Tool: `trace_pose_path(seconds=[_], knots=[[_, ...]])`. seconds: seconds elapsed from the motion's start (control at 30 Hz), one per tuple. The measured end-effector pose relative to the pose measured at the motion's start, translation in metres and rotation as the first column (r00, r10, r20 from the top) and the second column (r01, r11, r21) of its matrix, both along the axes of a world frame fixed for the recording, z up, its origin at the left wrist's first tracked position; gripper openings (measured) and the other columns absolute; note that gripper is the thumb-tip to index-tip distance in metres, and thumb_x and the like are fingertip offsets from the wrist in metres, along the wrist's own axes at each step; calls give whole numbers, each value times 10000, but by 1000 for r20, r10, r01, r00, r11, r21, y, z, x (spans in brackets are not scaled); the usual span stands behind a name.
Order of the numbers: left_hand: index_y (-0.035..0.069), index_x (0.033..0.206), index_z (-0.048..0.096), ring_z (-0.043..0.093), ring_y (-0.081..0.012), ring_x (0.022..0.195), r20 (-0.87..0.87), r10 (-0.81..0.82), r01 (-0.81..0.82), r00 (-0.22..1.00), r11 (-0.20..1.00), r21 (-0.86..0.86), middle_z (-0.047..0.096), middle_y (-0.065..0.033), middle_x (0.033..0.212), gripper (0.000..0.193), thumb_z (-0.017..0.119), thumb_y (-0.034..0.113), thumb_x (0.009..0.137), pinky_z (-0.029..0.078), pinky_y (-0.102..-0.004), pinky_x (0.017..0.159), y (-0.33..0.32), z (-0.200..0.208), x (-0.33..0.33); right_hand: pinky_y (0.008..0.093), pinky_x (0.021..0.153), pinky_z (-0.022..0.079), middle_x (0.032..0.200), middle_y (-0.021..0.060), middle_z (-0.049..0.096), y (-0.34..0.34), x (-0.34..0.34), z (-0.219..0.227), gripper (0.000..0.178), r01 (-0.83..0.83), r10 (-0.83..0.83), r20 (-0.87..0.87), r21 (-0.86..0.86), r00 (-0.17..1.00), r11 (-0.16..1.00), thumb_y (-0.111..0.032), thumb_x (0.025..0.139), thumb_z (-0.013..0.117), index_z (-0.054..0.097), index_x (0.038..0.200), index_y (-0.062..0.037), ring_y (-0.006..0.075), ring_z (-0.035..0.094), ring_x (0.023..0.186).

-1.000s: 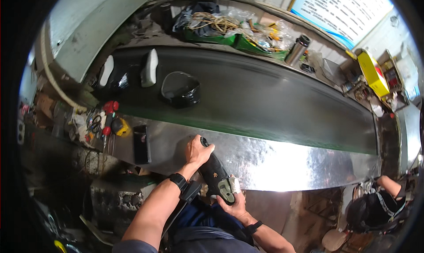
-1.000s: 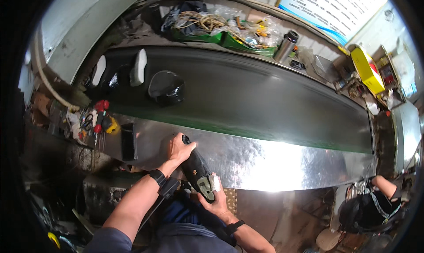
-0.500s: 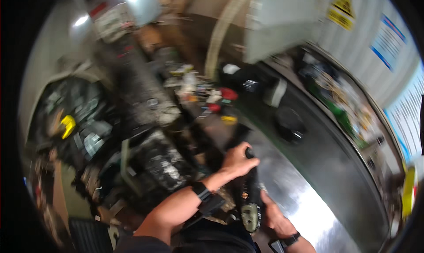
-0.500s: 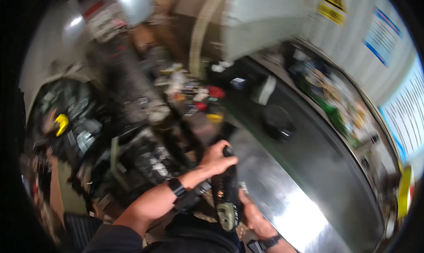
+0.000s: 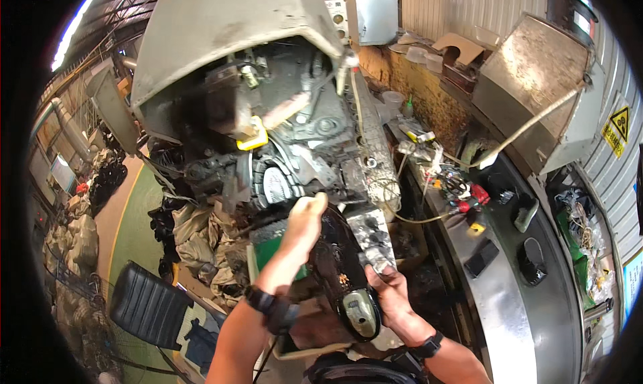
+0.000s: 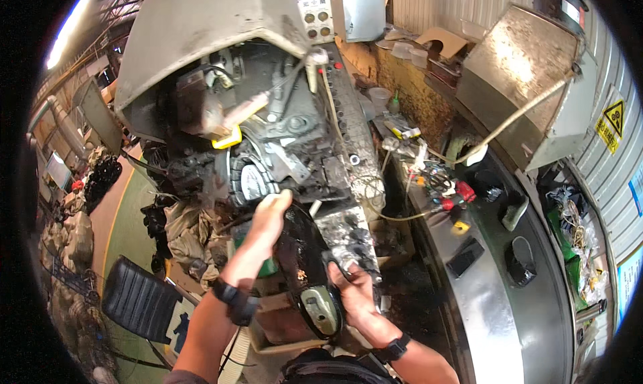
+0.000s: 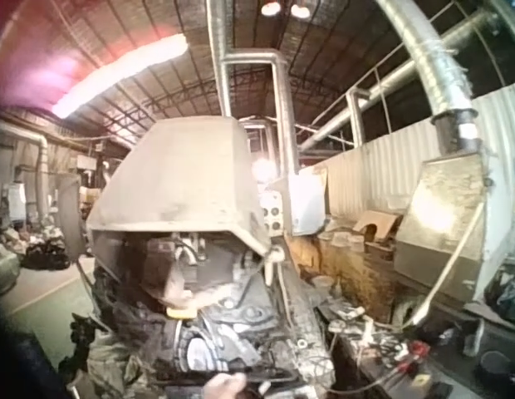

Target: Operating machinery to shape and trim shoe uppers during the manufacturing process.

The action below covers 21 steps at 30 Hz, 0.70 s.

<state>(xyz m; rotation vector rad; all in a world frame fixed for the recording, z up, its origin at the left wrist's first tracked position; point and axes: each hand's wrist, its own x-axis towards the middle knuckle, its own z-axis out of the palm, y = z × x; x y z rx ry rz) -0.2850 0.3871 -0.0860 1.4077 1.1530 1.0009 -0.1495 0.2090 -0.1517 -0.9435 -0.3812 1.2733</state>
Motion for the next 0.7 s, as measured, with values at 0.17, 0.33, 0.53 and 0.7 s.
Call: trace_pose_path(seconds=[0.17, 0.33, 0.53, 0.7], knots=[[38, 1130, 631, 602, -115, 927, 384, 207, -174, 900, 978, -119, 649, -16, 1004, 290, 629, 305, 1015, 498, -310, 873, 18, -7, -105, 253, 684, 522, 947, -31, 710, 78, -74, 8, 182, -71, 81, -147, 72, 986, 995, -142, 989, 703, 712, 1149, -55, 57, 608, 756], [19, 1315, 614, 632, -254, 1179, 710, 166, 149, 685, 922, -359, 678, -102, 1293, 441, 436, 337, 1066, 457, -407, 1071, -11, -27, -134, 257, 797, 540, 1067, -9, 714, 135, -104, 6, 215, -128, 153, -177, 145, 972, 981, -122, 995, 680, 693, 1199, -54, 74, 641, 913], [22, 1254, 659, 654, -235, 1109, 629, 315, 64, 711, 861, -504, 700, -97, 1236, 354, 616, 295, 1033, 496, -382, 979, 25, -49, -153, 312, 817, 563, 1044, 19, 662, 179, -124, 17, 260, -63, 72, -130, 73, 989, 995, -97, 993, 668, 582, 1236, -66, 136, 646, 891], [59, 1060, 708, 682, -157, 859, 569, 385, 30, 727, 810, -586, 731, -35, 1005, 233, 683, 283, 1000, 526, -320, 760, 53, -49, -148, 322, 810, 567, 1046, 37, 649, 204, -118, 11, 300, -64, 65, -91, 14, 994, 998, -105, 999, 663, 534, 1264, -48, 141, 637, 915]])
